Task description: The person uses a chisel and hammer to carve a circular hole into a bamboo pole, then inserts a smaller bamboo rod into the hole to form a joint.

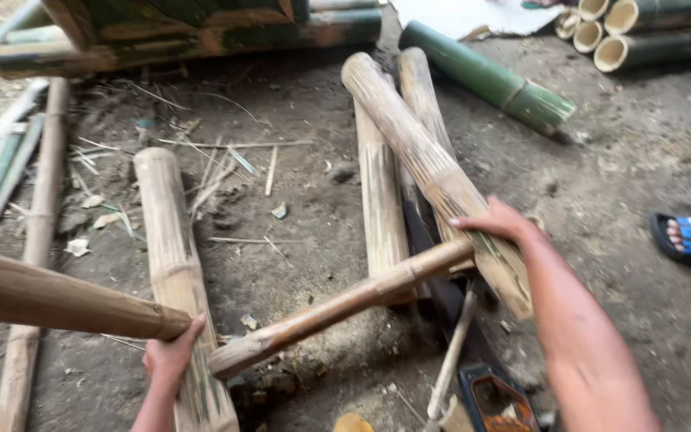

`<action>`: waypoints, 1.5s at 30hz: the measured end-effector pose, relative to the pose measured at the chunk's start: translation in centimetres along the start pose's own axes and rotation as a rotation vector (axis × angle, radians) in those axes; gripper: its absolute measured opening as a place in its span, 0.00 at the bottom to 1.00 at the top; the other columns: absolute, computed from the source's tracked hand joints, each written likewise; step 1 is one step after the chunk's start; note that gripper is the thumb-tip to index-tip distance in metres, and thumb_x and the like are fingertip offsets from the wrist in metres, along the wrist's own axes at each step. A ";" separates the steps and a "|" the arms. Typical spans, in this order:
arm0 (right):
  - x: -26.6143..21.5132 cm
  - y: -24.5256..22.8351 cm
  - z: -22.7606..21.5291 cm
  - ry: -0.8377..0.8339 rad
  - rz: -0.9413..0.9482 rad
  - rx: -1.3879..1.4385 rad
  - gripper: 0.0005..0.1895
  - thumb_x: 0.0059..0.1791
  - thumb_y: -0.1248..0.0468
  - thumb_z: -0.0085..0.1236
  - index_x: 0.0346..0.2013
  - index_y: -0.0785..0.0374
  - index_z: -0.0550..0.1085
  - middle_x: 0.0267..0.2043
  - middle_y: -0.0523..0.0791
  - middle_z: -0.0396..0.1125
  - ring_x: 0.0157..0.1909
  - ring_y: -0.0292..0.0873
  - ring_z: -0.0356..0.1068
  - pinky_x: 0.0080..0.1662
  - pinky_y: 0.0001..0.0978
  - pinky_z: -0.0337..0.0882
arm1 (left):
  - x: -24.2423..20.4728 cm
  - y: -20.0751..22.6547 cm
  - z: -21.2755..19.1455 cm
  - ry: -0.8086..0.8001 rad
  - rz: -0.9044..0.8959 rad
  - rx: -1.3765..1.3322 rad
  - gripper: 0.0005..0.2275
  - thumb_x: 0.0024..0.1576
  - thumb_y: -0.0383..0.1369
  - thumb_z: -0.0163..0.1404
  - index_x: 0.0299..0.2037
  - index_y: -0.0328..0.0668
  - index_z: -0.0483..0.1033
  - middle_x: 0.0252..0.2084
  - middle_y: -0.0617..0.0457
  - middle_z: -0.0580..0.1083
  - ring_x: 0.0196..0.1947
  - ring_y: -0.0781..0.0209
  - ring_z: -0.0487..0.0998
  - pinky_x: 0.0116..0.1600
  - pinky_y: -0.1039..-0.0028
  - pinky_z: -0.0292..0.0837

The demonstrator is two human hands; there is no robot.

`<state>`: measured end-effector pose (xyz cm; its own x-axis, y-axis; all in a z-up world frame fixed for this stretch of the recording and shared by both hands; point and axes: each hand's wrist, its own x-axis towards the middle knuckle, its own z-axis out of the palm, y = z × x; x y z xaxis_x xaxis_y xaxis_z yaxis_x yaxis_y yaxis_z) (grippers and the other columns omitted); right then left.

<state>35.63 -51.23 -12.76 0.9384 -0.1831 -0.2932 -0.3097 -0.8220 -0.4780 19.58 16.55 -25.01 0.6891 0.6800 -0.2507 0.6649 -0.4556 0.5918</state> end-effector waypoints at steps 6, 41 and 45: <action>-8.3 -0.9 -0.6 -0.047 0.143 0.232 0.52 0.32 0.39 0.66 0.63 0.67 0.69 0.50 0.60 0.76 0.44 0.55 0.79 0.46 0.49 0.79 | -1.7 0.7 -5.0 -0.071 -0.021 -0.051 0.32 0.43 0.53 0.66 0.53 0.39 0.82 0.52 0.40 0.82 0.52 0.47 0.82 0.61 0.59 0.74; -28.9 12.5 31.2 0.693 0.337 0.909 0.44 0.41 0.54 0.68 0.65 0.75 0.63 0.59 0.60 0.68 0.61 0.54 0.69 0.64 0.45 0.64 | 0.6 11.8 5.9 -0.044 0.107 -0.304 0.50 0.47 0.45 0.68 0.69 0.23 0.46 0.69 0.23 0.45 0.61 0.33 0.60 0.54 0.47 0.66; -27.9 9.6 34.3 0.744 0.305 1.027 0.45 0.41 0.53 0.67 0.65 0.74 0.62 0.60 0.60 0.67 0.61 0.54 0.68 0.65 0.45 0.64 | -2.6 11.9 10.6 -0.460 -0.182 -1.074 0.34 0.45 0.42 0.67 0.56 0.27 0.66 0.39 0.35 0.77 0.33 0.45 0.80 0.40 0.55 0.79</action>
<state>1.17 -35.51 -37.57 0.5669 -0.8128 -0.1341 -0.1891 0.0300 -0.9815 28.78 3.25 -25.42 0.7941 0.3141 -0.5203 0.3325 0.4921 0.8045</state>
